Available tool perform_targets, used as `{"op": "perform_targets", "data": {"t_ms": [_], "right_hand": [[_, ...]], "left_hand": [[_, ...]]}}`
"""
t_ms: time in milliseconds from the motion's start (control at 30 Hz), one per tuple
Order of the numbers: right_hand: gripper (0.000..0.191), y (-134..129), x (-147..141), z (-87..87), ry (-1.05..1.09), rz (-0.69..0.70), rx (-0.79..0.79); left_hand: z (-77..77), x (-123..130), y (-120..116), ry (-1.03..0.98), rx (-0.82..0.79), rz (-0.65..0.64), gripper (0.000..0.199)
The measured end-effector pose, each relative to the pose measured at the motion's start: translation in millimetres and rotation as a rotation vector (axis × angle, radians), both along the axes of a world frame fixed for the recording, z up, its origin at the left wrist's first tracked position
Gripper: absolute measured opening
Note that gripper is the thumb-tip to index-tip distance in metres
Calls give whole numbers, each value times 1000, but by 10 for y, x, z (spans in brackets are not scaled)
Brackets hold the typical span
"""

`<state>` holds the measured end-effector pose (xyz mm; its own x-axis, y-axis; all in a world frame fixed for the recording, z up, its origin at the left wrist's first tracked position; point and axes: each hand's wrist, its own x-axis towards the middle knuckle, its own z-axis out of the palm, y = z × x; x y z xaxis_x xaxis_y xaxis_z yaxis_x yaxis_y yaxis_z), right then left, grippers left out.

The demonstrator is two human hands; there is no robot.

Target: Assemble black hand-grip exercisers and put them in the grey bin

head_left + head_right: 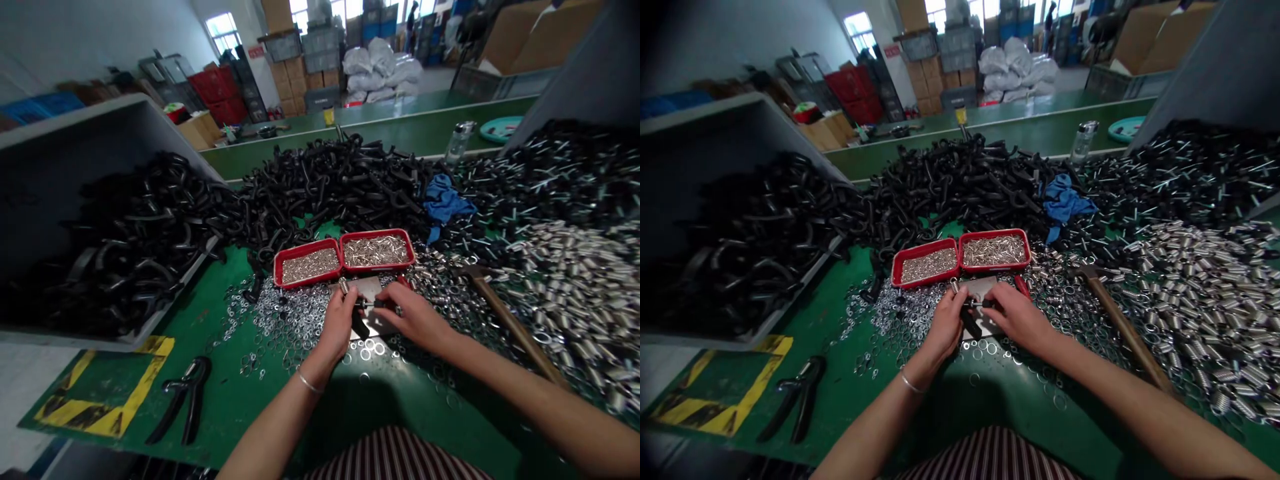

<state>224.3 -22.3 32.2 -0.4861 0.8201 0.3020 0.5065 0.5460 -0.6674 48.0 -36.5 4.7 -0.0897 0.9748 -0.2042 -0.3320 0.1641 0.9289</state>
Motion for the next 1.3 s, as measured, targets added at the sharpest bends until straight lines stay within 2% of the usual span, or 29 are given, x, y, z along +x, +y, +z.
{"op": "perform_targets", "data": {"t_ms": [133,200,267,367,433,500,633,667,767,867,900,933,967,1067,1100,1133,1233,1300], "right_hand": [[10,-74,-96,-117,32,28,-31],[10,-93,-118,-156,78,-13,-34],[11,-90,-112,-164,89,-14,26],[21,-41,-60,-125,11,117,134],[24,0,-40,-90,-24,190,108],[22,26,-70,-69,47,185,-54],[44,-4,-254,-77,395,203,-710],[46,-21,-299,-82,445,206,-807],[48,-64,-374,-94,473,207,-915],[67,-65,-372,-100,401,308,-1146],[73,-56,-363,-100,336,329,-1174],[74,-46,-353,-97,260,311,-1113],[72,-36,-343,-94,183,258,-965],[56,-34,-327,-96,18,58,-384],[53,-44,-326,-104,-3,36,-293],[52,-58,-324,-115,-14,51,-277],[68,-106,-310,-147,-9,239,-532],[67,-125,-290,-151,12,274,-607]], "left_hand": [[-45,-90,-41,83,-4,14,35],[-23,-116,-48,111,1,8,36],[37,-139,-55,154,15,-11,37],[161,-172,-79,253,52,-59,36],[227,-185,-100,355,82,-67,33],[261,-185,-112,457,120,-33,29],[252,-186,-80,584,217,33,26],[247,-197,-65,610,241,28,26],[247,-258,-27,662,325,-50,21],[246,-329,-10,689,389,-144,20],[237,-346,-7,700,391,-148,20],[221,-357,-6,706,376,-131,21],[200,-361,-7,703,344,-102,23],[141,-346,-36,646,230,-20,25],[131,-335,-56,628,222,-23,25],[128,-326,-81,616,238,-40,25],[141,-302,-162,604,357,-110,23],[142,-286,-203,605,379,-112,22]]}}
